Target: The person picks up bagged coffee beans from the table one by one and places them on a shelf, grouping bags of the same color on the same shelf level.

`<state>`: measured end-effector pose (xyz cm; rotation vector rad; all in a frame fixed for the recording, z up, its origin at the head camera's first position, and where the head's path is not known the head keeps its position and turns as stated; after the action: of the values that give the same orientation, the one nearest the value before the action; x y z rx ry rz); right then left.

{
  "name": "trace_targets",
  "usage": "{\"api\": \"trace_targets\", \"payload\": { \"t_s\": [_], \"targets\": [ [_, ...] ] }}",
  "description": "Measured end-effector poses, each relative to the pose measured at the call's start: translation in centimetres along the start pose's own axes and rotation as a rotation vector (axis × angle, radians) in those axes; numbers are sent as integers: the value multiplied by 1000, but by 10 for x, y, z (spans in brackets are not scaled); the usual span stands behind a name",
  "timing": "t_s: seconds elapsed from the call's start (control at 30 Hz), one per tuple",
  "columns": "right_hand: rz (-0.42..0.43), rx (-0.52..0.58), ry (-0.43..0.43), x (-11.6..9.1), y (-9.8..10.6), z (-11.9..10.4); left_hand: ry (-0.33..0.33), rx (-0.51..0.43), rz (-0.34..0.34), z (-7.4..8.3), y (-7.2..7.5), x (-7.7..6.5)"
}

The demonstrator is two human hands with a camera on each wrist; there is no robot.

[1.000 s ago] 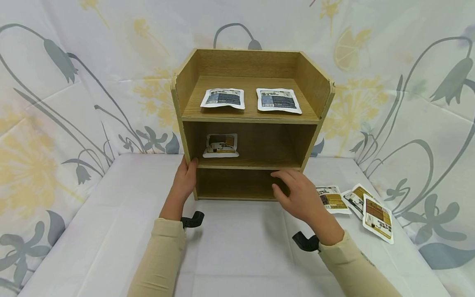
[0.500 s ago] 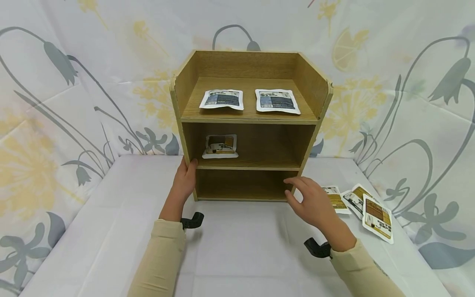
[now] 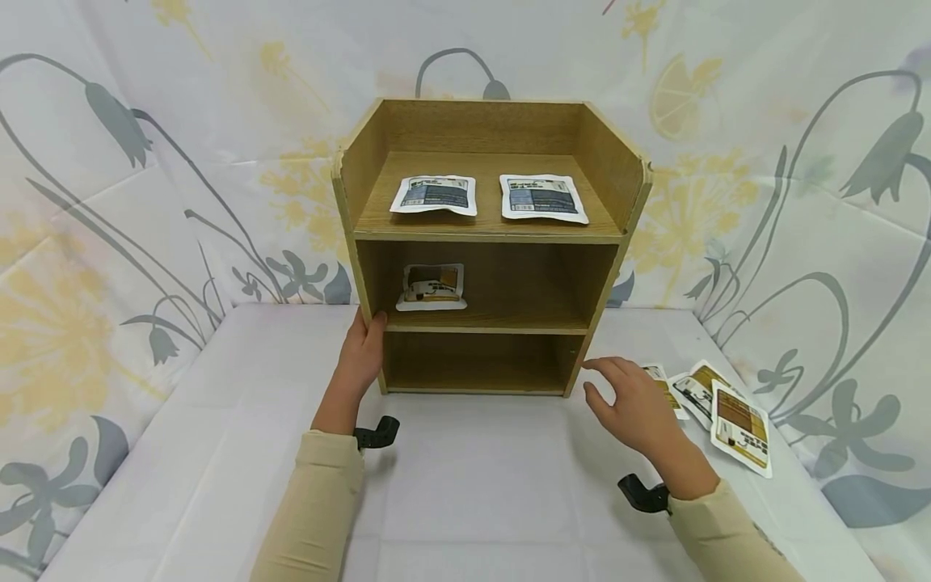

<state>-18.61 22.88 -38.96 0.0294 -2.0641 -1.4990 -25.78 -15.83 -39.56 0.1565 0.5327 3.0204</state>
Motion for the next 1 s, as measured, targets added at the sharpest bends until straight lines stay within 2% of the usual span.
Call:
{"api": "trace_targets", "payload": {
  "t_s": [0.33,0.73,1.0],
  "targets": [
    [-41,-30,-50,-6,-5,22,6,4,-1,1,0,0],
    [-170,-56,-73,-22,-10,45,1,8,-12,-2,1,0],
    [-216,-89,-84,-28,-9,59,-9,4,-9,-2,1,0]
  ]
}}
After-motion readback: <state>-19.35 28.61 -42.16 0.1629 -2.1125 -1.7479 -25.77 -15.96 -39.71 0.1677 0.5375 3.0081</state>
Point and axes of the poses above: each hand's wrist, its own x-axis towards the middle knuckle, its own y-axis out of the back of the hand, z = x × y, the point moved 2 cm from there along x, towards the middle knuckle, and after that the axes turned 7 degrees about -z, right-handed, at the moved point
